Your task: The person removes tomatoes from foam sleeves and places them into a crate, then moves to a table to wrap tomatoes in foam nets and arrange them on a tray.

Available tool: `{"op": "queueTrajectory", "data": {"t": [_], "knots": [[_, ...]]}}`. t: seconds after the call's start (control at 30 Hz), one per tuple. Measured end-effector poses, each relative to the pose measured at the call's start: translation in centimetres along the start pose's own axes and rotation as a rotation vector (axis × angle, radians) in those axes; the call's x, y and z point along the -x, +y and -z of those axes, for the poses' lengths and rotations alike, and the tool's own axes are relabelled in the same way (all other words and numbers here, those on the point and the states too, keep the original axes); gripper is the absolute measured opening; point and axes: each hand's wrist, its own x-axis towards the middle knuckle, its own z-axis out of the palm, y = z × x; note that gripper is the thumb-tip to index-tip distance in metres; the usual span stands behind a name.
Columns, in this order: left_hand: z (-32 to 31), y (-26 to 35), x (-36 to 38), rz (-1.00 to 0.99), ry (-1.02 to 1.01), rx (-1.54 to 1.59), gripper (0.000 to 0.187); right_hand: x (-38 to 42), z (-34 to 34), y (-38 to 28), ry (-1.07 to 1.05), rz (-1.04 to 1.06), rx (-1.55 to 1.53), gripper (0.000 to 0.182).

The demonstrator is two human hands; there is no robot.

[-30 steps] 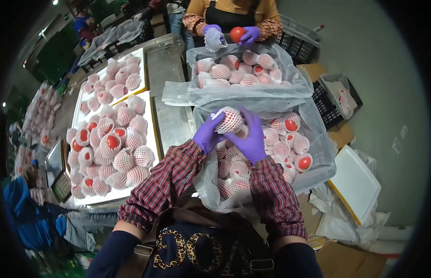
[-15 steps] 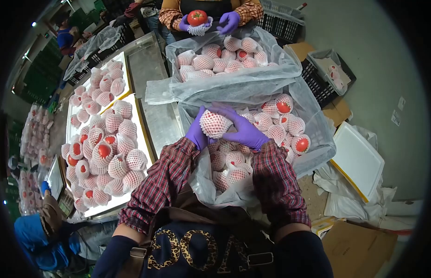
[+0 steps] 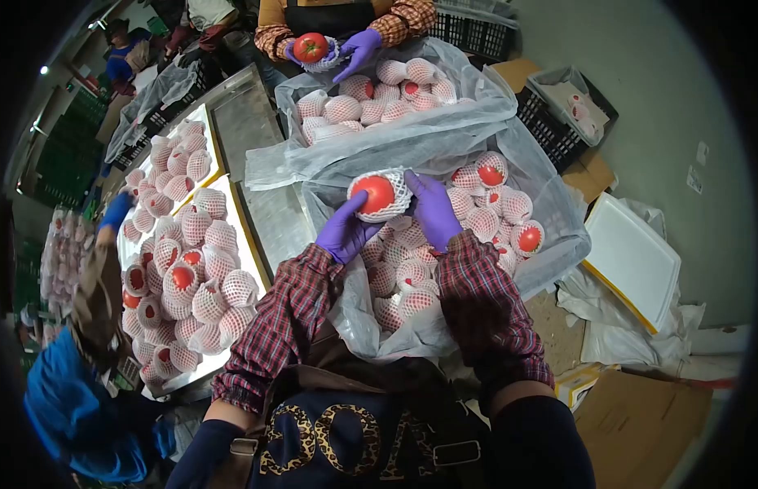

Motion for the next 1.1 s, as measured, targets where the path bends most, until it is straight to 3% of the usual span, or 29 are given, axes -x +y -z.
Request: {"op": "queueTrajectory", "data": {"t": [0.03,0.13,0.23,0.27,0.37,0.47,0.6,0.7,0.83,0.97,1.0,1.1], "knots": [[-0.2,0.1,0.2,-0.002,-0.025,0.045,0.057,0.0,-0.4,-0.1,-0.028,-0.041,-0.178,0.032],[-1.2,0.2,1.2,-0.065,-0.053,0.125,0.053,-0.5,-0.1,0.6,0.047,0.140,0.136,0.030],[-1.5,0.3,1.9,-0.055,-0.197,0.283,0.056,-1.1,1.4,1.5,0.091,0.094,1.119,0.029],[-1.3,0.3,1.8,-0.047,-0.172,0.218,0.058,-1.5,2.7,2.3,-0.077,0.132,1.109,0.029],[-1.0,0.2,1.2,-0.052,-0.101,0.064,0.062,-1.5,4.7,4.3,-0.098,0.413,1.080,0.031],[-0.9,0.2,0.5,-0.073,0.003,-0.037,0.062,-0.4,0.8,-1.1,-0.116,0.324,0.588,0.047],[1.5,-0.7,-1.1,-0.087,0.163,-0.113,0.053,2.1,-1.8,-1.7,-0.410,0.305,0.758,0.071],[2.2,-1.1,-1.3,-0.250,0.229,-0.320,0.043,1.3,-1.1,-1.1,-0.255,0.265,0.652,0.058],[2.6,-2.0,-1.6,-0.560,0.324,-0.693,0.058,-0.5,1.2,-0.4,-0.058,-0.070,0.154,0.049],[0.9,-2.0,-0.4,-0.533,0.201,-0.735,0.073,-0.4,0.6,-0.5,-0.016,-0.178,0.094,0.057],[0.2,-1.8,-0.3,-0.586,0.154,-0.732,0.070,-0.2,0.3,-0.5,-0.010,-0.186,0.107,0.060],[-2.0,-1.4,0.9,-0.496,0.051,-0.632,0.066,0.0,0.1,-0.1,0.016,-0.161,0.223,0.058]]}}
